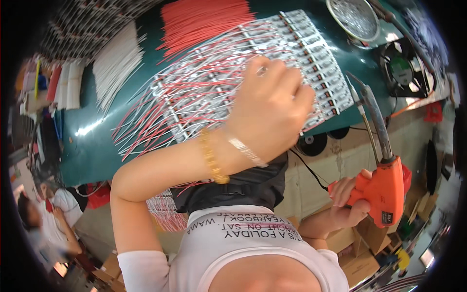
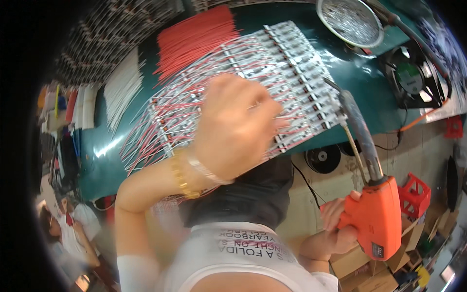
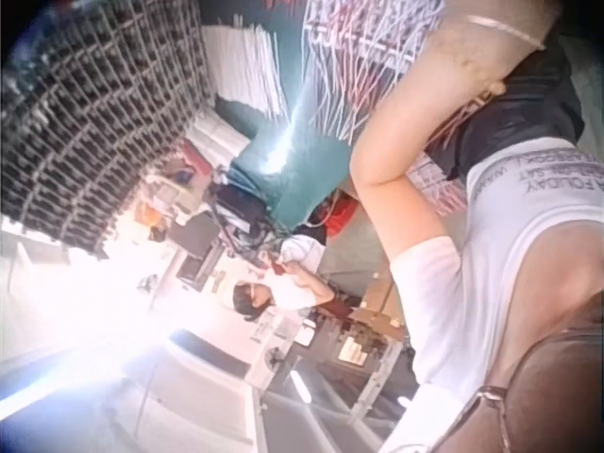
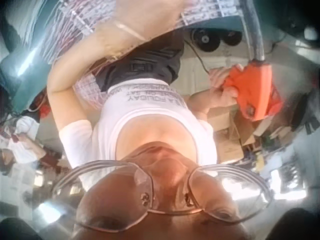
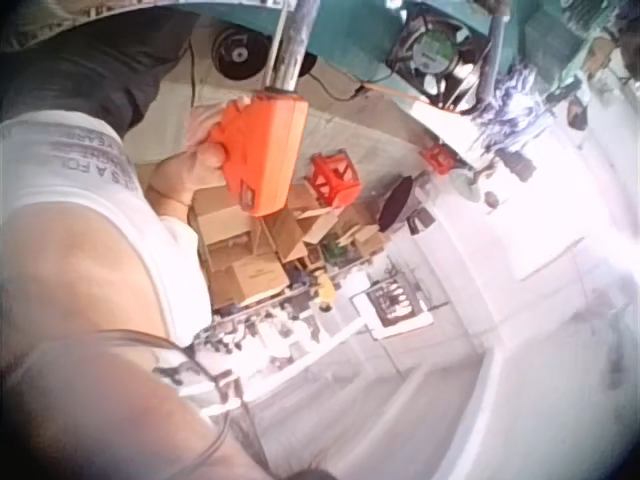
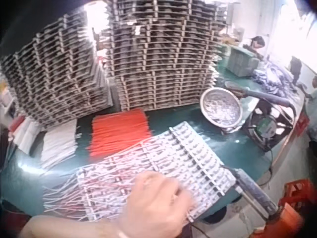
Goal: The person uses a soldering iron to attach red and white wires to a grid of electronic components on a green workbench. They repeatedly pick up individual wires, position them against the component terminals, and apply the soldering iron to secure the connections.
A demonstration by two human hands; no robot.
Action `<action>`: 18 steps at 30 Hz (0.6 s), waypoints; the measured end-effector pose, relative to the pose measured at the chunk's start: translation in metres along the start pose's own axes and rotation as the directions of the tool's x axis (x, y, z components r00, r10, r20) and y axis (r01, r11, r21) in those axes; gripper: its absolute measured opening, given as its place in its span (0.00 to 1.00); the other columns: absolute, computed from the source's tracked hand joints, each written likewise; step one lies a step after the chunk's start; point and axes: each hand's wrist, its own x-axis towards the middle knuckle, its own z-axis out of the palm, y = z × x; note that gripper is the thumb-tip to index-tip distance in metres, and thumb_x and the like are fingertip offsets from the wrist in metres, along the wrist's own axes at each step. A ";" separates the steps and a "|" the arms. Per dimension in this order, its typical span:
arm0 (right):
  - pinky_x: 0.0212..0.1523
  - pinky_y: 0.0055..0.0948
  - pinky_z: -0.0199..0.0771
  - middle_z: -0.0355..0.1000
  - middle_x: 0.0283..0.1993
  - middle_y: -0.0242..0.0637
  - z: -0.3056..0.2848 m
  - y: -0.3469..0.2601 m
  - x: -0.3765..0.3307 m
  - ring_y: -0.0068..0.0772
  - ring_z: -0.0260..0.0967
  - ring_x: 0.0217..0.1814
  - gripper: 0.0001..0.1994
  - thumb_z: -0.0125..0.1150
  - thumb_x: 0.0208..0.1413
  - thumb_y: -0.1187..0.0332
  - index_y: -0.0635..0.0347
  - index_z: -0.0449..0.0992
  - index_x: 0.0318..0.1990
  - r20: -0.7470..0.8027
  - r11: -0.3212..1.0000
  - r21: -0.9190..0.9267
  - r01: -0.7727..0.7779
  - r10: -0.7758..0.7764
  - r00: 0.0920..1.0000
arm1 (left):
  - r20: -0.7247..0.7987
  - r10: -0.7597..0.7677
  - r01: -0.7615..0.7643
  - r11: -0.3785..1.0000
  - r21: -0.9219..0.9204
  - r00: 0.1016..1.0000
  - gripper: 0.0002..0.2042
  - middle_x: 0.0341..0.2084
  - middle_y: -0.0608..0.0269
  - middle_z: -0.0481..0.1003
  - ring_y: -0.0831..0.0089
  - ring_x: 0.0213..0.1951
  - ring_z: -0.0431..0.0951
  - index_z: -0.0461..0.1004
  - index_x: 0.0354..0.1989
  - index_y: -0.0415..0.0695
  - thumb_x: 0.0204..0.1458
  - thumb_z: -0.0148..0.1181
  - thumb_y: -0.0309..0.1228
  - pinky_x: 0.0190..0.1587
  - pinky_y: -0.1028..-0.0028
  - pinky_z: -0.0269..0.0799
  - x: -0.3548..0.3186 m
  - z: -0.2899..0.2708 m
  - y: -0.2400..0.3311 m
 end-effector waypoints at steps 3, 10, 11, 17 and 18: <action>0.15 0.21 0.58 0.57 0.13 0.27 -0.014 0.002 -0.006 0.19 0.52 0.12 0.36 0.53 0.58 0.44 0.72 0.58 0.58 -0.013 0.999 -0.045 -0.005 0.005 1.000 | -0.075 -0.006 0.037 0.908 0.418 0.997 0.06 0.30 0.62 0.77 0.62 0.35 0.76 0.78 0.30 0.45 0.45 0.65 0.31 0.40 0.64 0.67 -0.014 -0.069 -0.080; 0.15 0.21 0.57 0.56 0.13 0.26 -0.012 0.011 -0.007 0.19 0.52 0.12 0.36 0.52 0.59 0.45 0.73 0.59 0.58 -0.077 0.993 -0.044 -0.112 0.108 0.991 | 0.024 -0.397 0.315 0.761 0.567 0.917 0.05 0.31 0.62 0.78 0.63 0.36 0.75 0.76 0.32 0.45 0.50 0.60 0.32 0.43 0.64 0.64 -0.104 -0.133 -0.215; 0.15 0.21 0.57 0.56 0.13 0.26 -0.011 0.011 -0.008 0.19 0.52 0.12 0.35 0.52 0.59 0.45 0.73 0.59 0.58 -0.074 0.994 -0.039 -0.100 0.096 0.993 | 0.034 -0.373 0.281 0.751 0.597 0.927 0.05 0.31 0.62 0.77 0.62 0.36 0.75 0.76 0.31 0.44 0.50 0.60 0.31 0.43 0.64 0.65 -0.103 -0.129 -0.212; 0.15 0.21 0.57 0.56 0.13 0.27 -0.012 0.008 -0.011 0.19 0.53 0.12 0.34 0.52 0.60 0.46 0.74 0.59 0.58 -0.099 0.997 -0.038 -0.065 0.061 0.993 | -0.169 -0.350 0.375 0.685 0.625 0.921 0.06 0.26 0.60 0.77 0.62 0.33 0.75 0.75 0.31 0.42 0.54 0.58 0.30 0.37 0.65 0.69 -0.096 -0.133 -0.206; 0.15 0.20 0.57 0.57 0.13 0.27 -0.012 0.007 -0.011 0.19 0.53 0.12 0.34 0.52 0.60 0.47 0.74 0.59 0.57 -0.118 0.996 -0.043 -0.072 0.067 0.991 | -0.209 -0.344 0.401 0.734 0.548 0.915 0.05 0.26 0.60 0.77 0.63 0.31 0.75 0.75 0.31 0.41 0.54 0.58 0.30 0.36 0.67 0.69 -0.091 -0.133 -0.203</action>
